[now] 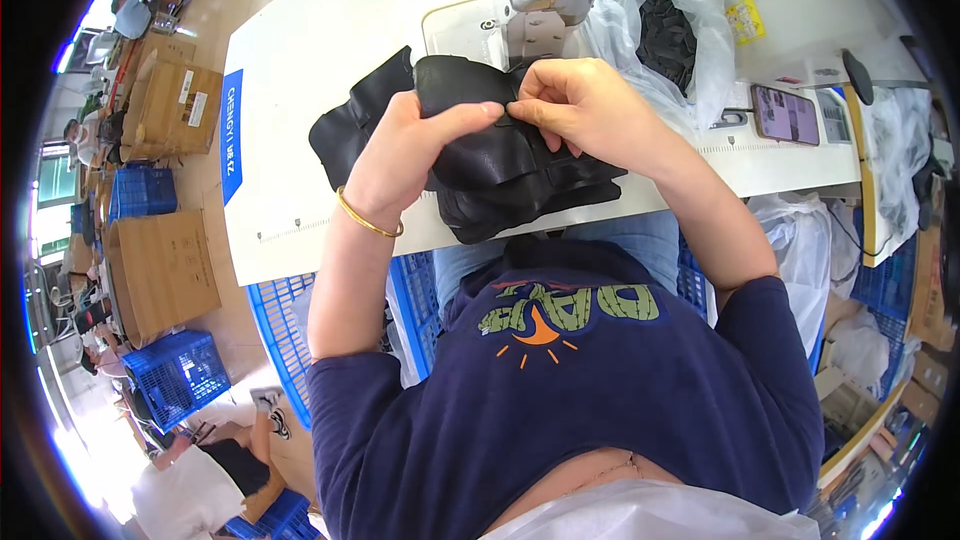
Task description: Stitching shoe upper components using an industrial sewing machine.
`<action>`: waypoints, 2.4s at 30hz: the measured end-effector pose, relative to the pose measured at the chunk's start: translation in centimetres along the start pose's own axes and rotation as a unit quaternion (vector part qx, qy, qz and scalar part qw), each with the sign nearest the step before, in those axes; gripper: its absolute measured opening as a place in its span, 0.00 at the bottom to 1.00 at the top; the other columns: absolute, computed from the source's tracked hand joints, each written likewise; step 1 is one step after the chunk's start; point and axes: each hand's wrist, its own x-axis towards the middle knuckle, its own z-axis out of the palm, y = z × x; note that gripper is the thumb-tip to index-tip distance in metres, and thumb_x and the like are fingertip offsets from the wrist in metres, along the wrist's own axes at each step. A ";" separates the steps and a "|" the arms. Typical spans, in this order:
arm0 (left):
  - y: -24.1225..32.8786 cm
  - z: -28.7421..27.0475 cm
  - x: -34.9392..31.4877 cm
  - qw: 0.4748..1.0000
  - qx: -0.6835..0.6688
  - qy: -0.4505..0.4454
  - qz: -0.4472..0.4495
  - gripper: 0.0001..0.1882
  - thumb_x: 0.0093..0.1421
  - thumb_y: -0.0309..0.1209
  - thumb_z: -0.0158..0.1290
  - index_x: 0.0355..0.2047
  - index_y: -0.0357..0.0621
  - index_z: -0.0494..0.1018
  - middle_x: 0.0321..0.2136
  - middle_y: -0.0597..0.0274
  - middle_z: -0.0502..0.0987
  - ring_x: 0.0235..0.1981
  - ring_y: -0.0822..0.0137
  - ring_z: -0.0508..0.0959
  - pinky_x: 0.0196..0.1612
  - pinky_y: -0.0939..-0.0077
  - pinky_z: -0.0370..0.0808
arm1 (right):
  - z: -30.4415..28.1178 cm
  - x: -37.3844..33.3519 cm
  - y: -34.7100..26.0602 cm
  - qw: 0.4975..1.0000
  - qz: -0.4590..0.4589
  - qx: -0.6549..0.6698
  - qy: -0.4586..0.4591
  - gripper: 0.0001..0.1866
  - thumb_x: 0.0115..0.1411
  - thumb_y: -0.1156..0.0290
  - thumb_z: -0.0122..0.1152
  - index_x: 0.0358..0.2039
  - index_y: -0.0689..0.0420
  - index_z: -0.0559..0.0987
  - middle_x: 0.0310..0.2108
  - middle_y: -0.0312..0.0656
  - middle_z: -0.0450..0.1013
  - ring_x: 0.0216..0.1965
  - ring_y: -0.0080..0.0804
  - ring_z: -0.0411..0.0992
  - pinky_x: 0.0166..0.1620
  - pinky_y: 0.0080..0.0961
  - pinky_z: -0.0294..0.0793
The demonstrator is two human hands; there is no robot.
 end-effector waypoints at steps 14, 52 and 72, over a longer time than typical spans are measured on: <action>-1.1 2.6 -1.4 0.980 -0.067 0.123 0.139 0.10 0.50 0.19 0.60 0.35 0.33 0.77 0.31 0.58 0.80 0.31 0.71 0.79 0.36 0.78 0.76 | 1.0 -6.2 2.9 0.951 -0.181 -0.011 0.251 0.14 0.61 0.64 0.55 0.25 0.62 0.76 0.13 0.36 0.68 0.16 0.20 0.65 0.22 0.19 0.62; -0.2 5.7 -2.1 0.969 -0.153 0.104 0.162 0.10 0.52 0.16 0.56 0.37 0.35 0.76 0.33 0.60 0.79 0.33 0.72 0.78 0.38 0.80 0.75 | 4.8 -4.6 -1.0 0.865 -0.169 0.381 0.281 0.10 0.58 0.81 0.56 0.41 0.66 0.74 0.36 0.36 0.73 0.36 0.17 0.69 0.39 0.17 0.71; 4.7 1.5 3.0 0.987 -0.132 0.018 0.090 0.11 0.48 0.17 0.60 0.34 0.33 0.76 0.30 0.57 0.79 0.28 0.70 0.79 0.33 0.78 0.77 | 0.6 -1.7 -2.4 0.820 -0.170 0.424 0.345 0.06 0.60 0.76 0.55 0.38 0.61 0.74 0.28 0.37 0.72 0.20 0.20 0.68 0.17 0.17 0.63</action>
